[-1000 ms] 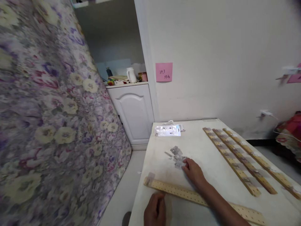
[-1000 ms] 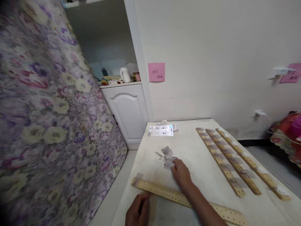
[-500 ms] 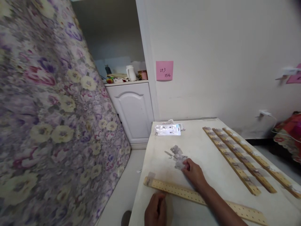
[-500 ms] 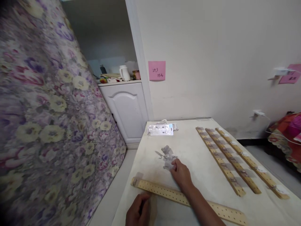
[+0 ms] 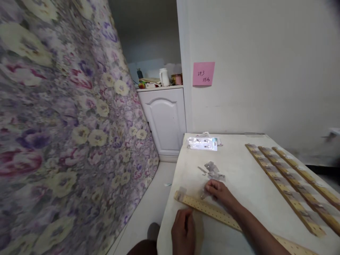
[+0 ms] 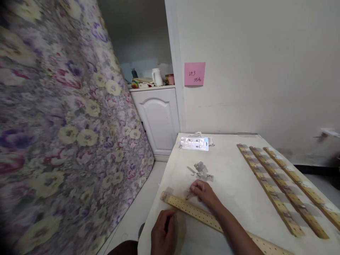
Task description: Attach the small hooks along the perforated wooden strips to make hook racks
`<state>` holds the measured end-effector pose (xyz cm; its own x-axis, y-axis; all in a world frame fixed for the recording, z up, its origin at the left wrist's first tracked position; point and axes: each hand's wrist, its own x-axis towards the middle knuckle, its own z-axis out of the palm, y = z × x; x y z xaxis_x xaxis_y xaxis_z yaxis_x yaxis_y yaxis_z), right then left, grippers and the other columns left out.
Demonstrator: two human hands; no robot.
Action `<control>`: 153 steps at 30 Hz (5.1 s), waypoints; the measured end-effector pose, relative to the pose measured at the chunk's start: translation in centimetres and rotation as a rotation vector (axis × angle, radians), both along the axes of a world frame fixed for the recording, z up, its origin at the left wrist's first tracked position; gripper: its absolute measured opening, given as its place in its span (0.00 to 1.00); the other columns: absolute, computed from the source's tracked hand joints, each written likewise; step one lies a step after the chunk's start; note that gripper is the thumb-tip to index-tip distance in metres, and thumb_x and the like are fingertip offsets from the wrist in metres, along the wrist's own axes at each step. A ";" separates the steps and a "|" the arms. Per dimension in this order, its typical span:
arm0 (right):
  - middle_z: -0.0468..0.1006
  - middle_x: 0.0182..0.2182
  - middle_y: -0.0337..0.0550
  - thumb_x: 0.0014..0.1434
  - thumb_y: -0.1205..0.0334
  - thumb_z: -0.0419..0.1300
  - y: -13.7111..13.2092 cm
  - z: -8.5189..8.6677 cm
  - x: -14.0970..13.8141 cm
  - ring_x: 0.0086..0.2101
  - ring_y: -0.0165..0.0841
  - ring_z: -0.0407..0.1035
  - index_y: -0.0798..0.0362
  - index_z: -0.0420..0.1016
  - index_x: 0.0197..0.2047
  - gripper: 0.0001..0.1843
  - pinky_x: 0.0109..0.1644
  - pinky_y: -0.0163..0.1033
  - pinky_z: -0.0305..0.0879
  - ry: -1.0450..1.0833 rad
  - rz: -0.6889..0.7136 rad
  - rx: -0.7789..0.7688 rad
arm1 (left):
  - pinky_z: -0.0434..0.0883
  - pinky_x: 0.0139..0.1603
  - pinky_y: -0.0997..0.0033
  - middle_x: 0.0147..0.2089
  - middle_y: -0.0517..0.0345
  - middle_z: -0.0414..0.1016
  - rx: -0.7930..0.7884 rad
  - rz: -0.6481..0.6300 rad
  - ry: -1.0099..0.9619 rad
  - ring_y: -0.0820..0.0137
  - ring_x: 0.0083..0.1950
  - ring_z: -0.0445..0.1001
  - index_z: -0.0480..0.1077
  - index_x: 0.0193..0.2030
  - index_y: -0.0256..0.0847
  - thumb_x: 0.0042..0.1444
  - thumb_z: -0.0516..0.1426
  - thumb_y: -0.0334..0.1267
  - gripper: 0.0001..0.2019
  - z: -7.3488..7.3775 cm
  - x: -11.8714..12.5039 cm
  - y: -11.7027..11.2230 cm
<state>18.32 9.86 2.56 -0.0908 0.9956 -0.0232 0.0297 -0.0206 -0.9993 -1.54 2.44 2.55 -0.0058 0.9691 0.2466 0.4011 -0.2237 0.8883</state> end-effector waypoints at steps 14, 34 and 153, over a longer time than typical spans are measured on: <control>0.73 0.21 0.38 0.54 0.56 0.57 1.5 -0.3 -4.6 0.23 0.29 0.62 0.56 0.77 0.31 0.13 0.27 0.33 0.55 -0.210 0.178 0.016 | 0.70 0.50 0.60 0.46 0.48 0.71 0.090 0.074 0.055 0.63 0.49 0.70 0.68 0.52 0.41 0.59 0.48 0.35 0.16 -1.2 0.2 -0.4; 0.80 0.28 0.43 0.51 0.61 0.56 1.7 -0.8 -5.2 0.30 0.35 0.70 0.55 0.79 0.33 0.12 0.34 0.37 0.63 -0.286 0.146 0.079 | 0.67 0.55 0.56 0.50 0.45 0.70 0.036 -0.015 0.130 0.62 0.53 0.68 0.66 0.55 0.39 0.62 0.45 0.33 0.18 -0.6 -0.1 -0.6; 0.74 0.28 0.38 0.54 0.66 0.52 -2.0 0.4 -0.5 0.30 0.31 0.67 0.52 0.72 0.31 0.08 0.34 0.33 0.58 -0.552 -0.015 0.230 | 0.70 0.43 0.69 0.40 0.53 0.76 -0.076 -0.124 0.101 0.66 0.40 0.74 0.70 0.44 0.42 0.58 0.51 0.37 0.10 0.9 2.9 -1.0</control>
<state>17.79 7.90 3.00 -0.1127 0.9817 0.1533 0.5475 0.1901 -0.8149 1.37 1.40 3.48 0.1363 0.9767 0.1657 0.4629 -0.2107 0.8610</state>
